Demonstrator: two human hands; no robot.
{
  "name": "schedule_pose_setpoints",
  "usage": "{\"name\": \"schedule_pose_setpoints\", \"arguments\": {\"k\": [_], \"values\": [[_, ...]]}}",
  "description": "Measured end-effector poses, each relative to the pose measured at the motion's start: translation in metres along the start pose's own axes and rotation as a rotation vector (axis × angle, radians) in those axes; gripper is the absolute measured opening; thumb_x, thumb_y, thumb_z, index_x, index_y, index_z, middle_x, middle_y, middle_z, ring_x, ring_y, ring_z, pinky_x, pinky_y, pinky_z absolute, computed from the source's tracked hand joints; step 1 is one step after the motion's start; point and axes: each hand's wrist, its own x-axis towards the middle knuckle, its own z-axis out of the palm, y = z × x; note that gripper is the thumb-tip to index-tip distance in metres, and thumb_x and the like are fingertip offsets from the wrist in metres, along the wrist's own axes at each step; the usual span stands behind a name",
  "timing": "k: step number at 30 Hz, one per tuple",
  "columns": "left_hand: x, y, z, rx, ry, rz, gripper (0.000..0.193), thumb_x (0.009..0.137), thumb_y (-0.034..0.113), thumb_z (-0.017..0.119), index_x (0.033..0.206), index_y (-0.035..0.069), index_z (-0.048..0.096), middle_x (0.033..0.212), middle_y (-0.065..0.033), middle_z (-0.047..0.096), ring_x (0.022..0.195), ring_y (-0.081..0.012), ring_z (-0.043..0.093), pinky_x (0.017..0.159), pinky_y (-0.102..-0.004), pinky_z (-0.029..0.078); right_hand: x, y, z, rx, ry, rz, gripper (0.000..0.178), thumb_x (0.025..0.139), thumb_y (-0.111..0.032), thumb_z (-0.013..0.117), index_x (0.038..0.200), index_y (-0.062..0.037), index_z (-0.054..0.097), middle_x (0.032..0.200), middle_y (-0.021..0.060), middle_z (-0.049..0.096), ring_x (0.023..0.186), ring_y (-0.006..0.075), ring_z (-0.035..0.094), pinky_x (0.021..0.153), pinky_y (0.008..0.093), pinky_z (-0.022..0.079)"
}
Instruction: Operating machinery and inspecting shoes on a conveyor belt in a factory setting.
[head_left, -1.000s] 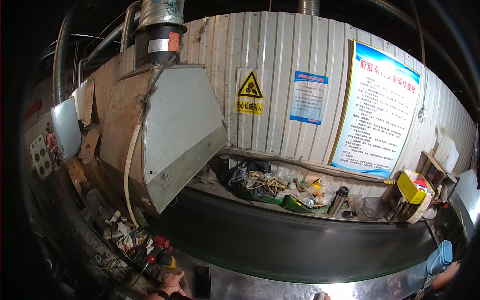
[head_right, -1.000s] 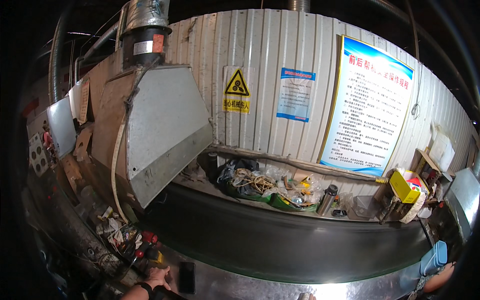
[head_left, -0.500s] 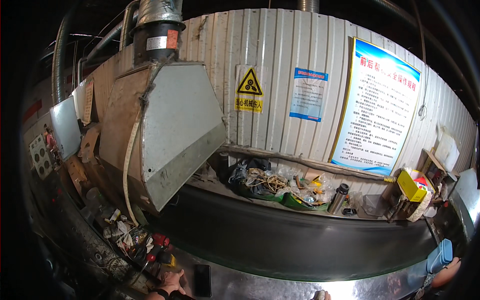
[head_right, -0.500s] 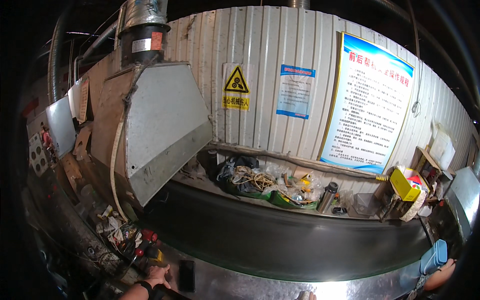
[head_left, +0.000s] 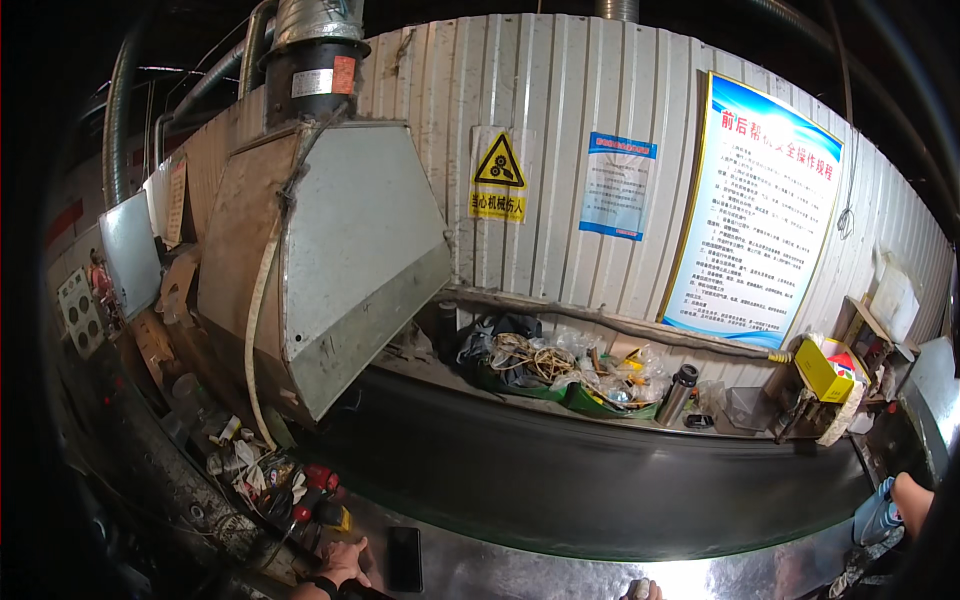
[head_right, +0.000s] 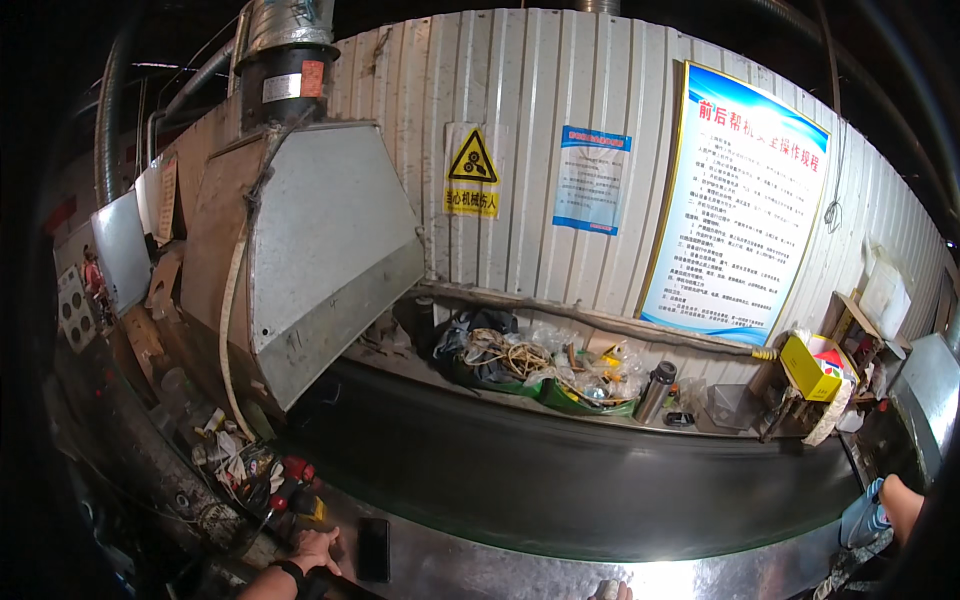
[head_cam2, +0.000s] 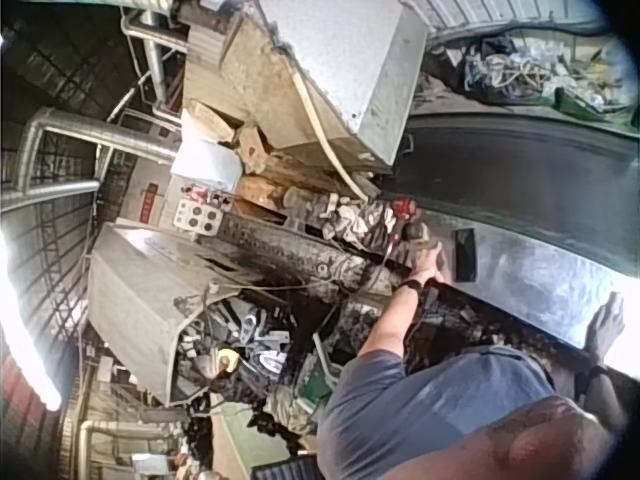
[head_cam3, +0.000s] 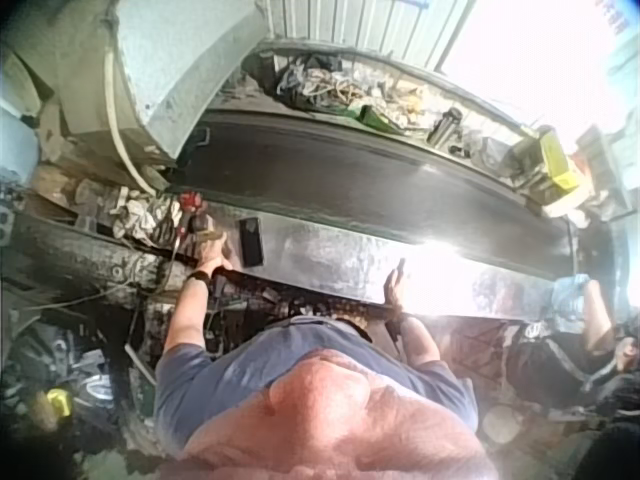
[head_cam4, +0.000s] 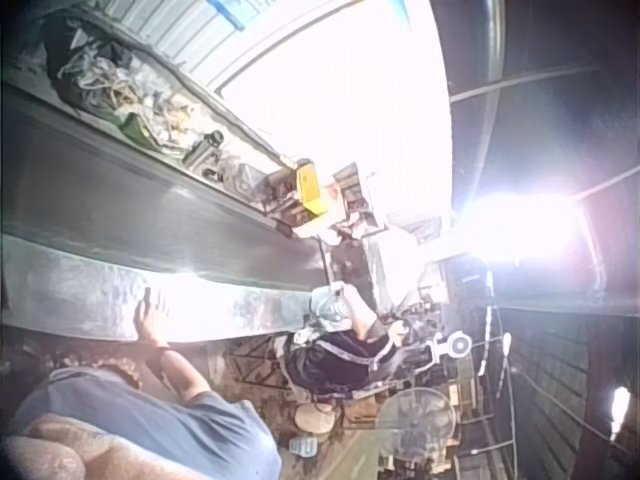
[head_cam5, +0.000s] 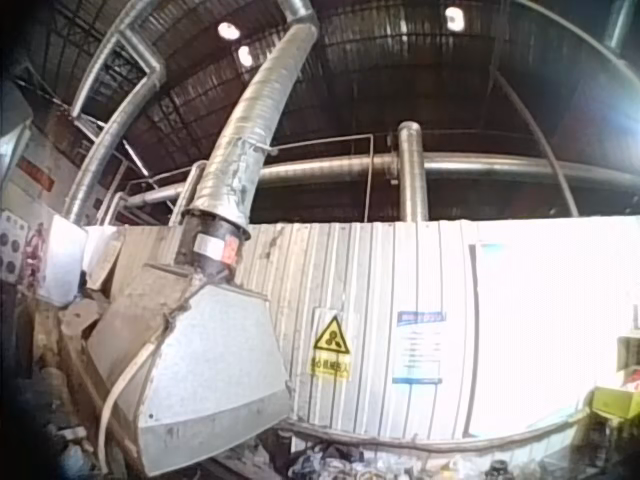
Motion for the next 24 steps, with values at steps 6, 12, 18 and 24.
{"name": "schedule_pose_setpoints", "arguments": {"k": [6,12,18,24], "values": [[0.002,0.000,0.002,-0.005,-0.007,-0.015,0.126,0.051,0.058,0.097,0.159,0.033,0.038,0.130,-0.0227,0.067,0.126,-0.0422,0.062,0.109,-0.0516,0.047,0.003,0.003,0.000,0.002,-0.008,0.004,0.062,0.110,-0.030,0.041,0.165,-0.0098,0.020,0.163,0.0285,0.030,0.147,0.0551,0.028,0.125,0.0562,0.019],[0.003,0.000,0.002,0.005,-0.003,-0.004,0.125,0.051,0.059,0.096,0.159,0.033,0.038,0.129,-0.0219,0.068,0.126,-0.0423,0.062,0.109,-0.0517,0.047,0.003,0.005,0.001,0.007,-0.003,-0.013,0.062,0.109,-0.029,0.042,0.164,-0.0095,0.021,0.163,0.0291,0.030,0.148,0.0556,0.026,0.125,0.0566,0.018],[0.003,-0.005,0.010,0.019,0.010,-0.006,0.126,0.051,0.060,0.096,0.159,0.033,0.038,0.128,-0.0215,0.069,0.124,-0.0426,0.063,0.108,-0.0522,0.048,0.003,-0.001,-0.003,0.002,-0.004,-0.001,0.062,0.109,-0.029,0.043,0.164,-0.0107,0.021,0.161,0.0300,0.032,0.146,0.0562,0.027,0.125,0.0566,0.018],[0.010,-0.003,0.005,0.002,0.019,0.002,0.126,0.048,0.061,0.097,0.158,0.034,0.040,0.126,-0.0229,0.069,0.124,-0.0422,0.063,0.106,-0.0521,0.048,-0.001,-0.011,-0.014,0.011,-0.063,0.042,0.062,0.110,-0.031,0.041,0.164,-0.0102,0.021,0.164,0.0287,0.028,0.150,0.0539,0.021,0.126,0.0556,0.017]]}}
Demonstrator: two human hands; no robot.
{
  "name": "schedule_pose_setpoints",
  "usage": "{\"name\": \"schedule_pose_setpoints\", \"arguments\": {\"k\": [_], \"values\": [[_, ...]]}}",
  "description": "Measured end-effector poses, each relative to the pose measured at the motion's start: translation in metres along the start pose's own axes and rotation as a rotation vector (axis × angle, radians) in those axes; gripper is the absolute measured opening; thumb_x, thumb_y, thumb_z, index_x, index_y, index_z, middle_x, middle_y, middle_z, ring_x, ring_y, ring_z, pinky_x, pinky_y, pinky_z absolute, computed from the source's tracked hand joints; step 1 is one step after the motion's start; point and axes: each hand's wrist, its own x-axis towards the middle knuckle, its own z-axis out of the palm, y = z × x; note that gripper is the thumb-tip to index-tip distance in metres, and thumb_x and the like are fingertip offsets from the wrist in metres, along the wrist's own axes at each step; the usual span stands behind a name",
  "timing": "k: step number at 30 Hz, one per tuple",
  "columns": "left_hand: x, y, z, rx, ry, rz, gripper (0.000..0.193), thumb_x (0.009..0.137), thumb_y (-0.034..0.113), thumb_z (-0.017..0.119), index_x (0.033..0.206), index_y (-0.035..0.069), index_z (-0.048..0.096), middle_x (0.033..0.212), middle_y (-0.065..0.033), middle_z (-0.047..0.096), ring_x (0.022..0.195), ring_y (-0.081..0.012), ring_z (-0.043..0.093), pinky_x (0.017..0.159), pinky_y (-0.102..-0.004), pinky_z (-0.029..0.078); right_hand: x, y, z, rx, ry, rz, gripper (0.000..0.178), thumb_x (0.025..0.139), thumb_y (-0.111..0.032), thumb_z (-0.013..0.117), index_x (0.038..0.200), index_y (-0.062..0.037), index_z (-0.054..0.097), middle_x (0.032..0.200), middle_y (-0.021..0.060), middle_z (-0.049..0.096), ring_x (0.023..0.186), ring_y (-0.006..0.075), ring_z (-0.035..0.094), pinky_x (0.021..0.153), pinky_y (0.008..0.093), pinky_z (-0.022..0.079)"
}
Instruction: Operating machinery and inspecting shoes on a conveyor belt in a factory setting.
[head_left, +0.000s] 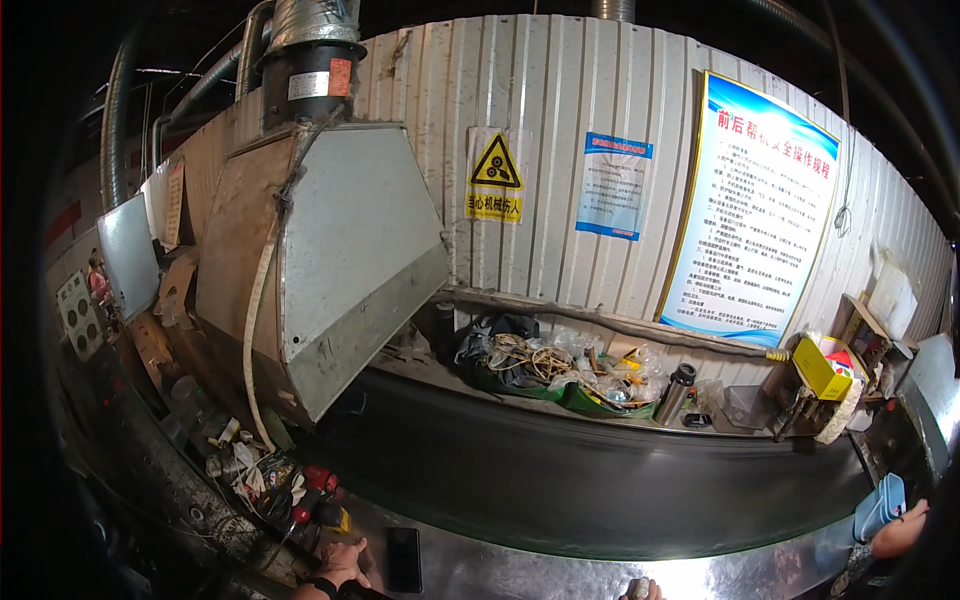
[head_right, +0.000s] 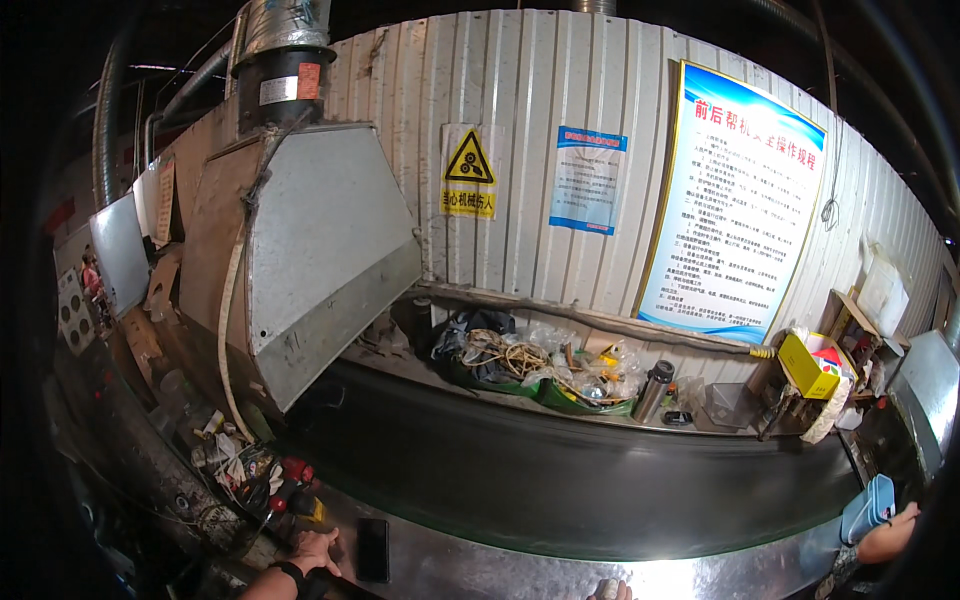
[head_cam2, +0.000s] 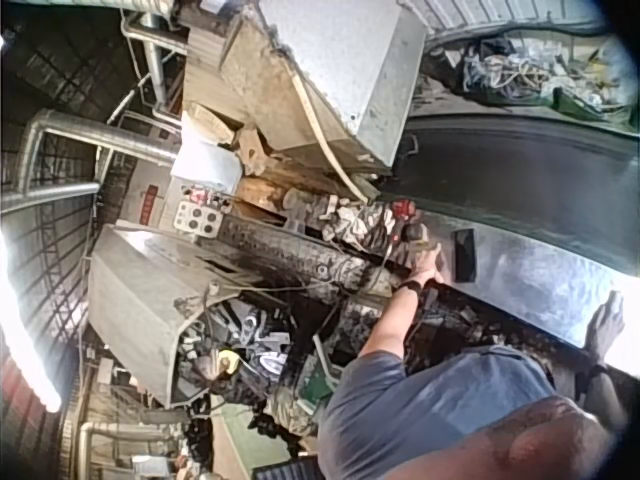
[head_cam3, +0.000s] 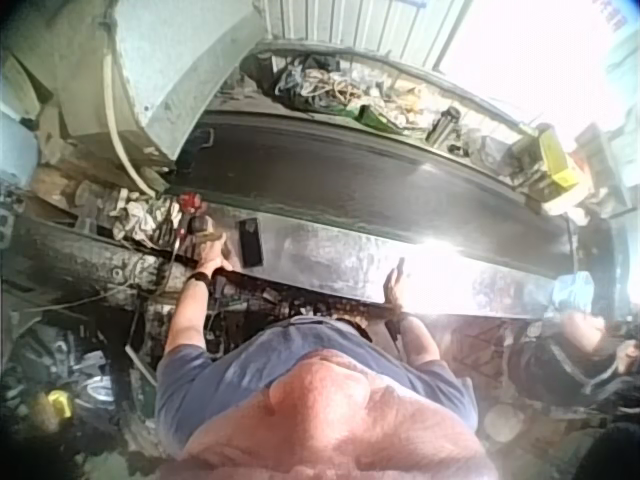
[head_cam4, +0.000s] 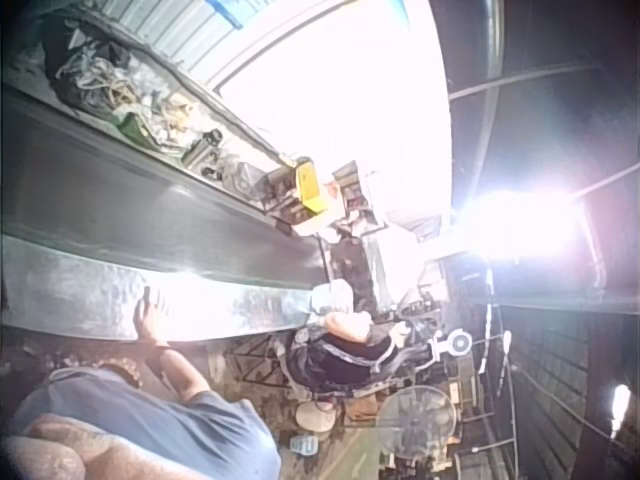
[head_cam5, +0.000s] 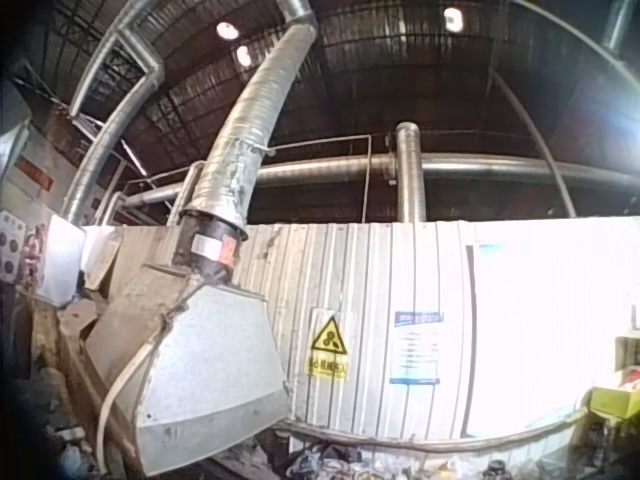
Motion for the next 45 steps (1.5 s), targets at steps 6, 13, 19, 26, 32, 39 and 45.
{"name": "schedule_pose_setpoints", "arguments": {"k": [6,13,19,26,32,39,45], "values": [[-0.001,-0.006,0.009,0.002,0.015,-0.007,0.126,0.048,0.061,0.097,0.157,0.034,0.040,0.126,-0.0217,0.069,0.124,-0.0414,0.064,0.106,-0.0518,0.049,0.000,0.003,0.004,-0.009,0.012,-0.036,0.062,0.110,-0.031,0.041,0.164,-0.0102,0.021,0.164,0.0286,0.028,0.151,0.0538,0.021,0.126,0.0556,0.017],[-0.001,-0.006,0.010,0.015,0.020,-0.003,0.126,0.048,0.061,0.097,0.158,0.035,0.039,0.124,-0.0212,0.070,0.122,-0.0417,0.065,0.105,-0.0527,0.049,0.004,0.008,0.012,0.012,0.026,-0.028,0.062,0.110,-0.031,0.041,0.164,-0.0101,0.021,0.165,0.0285,0.027,0.151,0.0536,0.020,0.126,0.0556,0.017],[-0.001,-0.006,0.009,0.015,0.017,0.004,0.128,0.048,0.061,0.097,0.159,0.035,0.038,0.125,-0.0211,0.070,0.121,-0.0416,0.065,0.104,-0.0525,0.050,0.005,0.009,0.011,0.012,0.028,-0.029,0.062,0.110,-0.031,0.040,0.164,-0.0100,0.020,0.165,0.0285,0.027,0.151,0.0534,0.020,0.126,0.0556,0.017],[-0.005,0.000,0.002,0.034,0.014,-0.007,0.126,0.049,0.061,0.096,0.158,0.034,0.039,0.124,-0.0210,0.070,0.121,-0.0413,0.065,0.104,-0.0508,0.050,0.005,0.010,0.011,0.013,0.028,-0.033,0.062,0.110,-0.031,0.040,0.164,-0.0100,0.020,0.165,0.0284,0.026,0.151,0.0532,0.020,0.126,0.0556,0.017],[-0.006,-0.003,0.006,0.026,0.031,0.002,0.126,0.048,0.061,0.096,0.158,0.033,0.040,0.122,-0.0209,0.071,0.120,-0.0408,0.066,0.103,-0.0505,0.051,0.006,0.010,0.011,0.012,0.024,-0.037,0.062,0.110,-0.031,0.040,0.164,-0.0099,0.020,0.165,0.0283,0.026,0.151,0.0530,0.019,0.126,0.0556,0.017],[-0.007,0.000,0.002,0.004,0.002,-0.017,0.127,0.048,0.059,0.097,0.158,0.033,0.039,0.126,-0.0212,0.069,0.122,-0.0417,0.064,0.103,-0.0525,0.050,0.006,0.012,0.010,0.010,0.024,-0.030,0.062,0.110,-0.031,0.040,0.165,-0.0098,0.020,0.165,0.0282,0.025,0.152,0.0529,0.019,0.126,0.0556,0.017],[-0.007,0.000,0.001,-0.011,-0.001,-0.018,0.127,0.048,0.059,0.098,0.158,0.033,0.039,0.128,-0.0218,0.068,0.125,-0.0435,0.062,0.106,-0.0539,0.049,0.007,0.013,0.010,0.007,0.021,-0.030,0.062,0.110,-0.031,0.040,0.165,-0.0098,0.020,0.166,0.0281,0.025,0.152,0.0527,0.019,0.126,0.0556,0.017]]}}
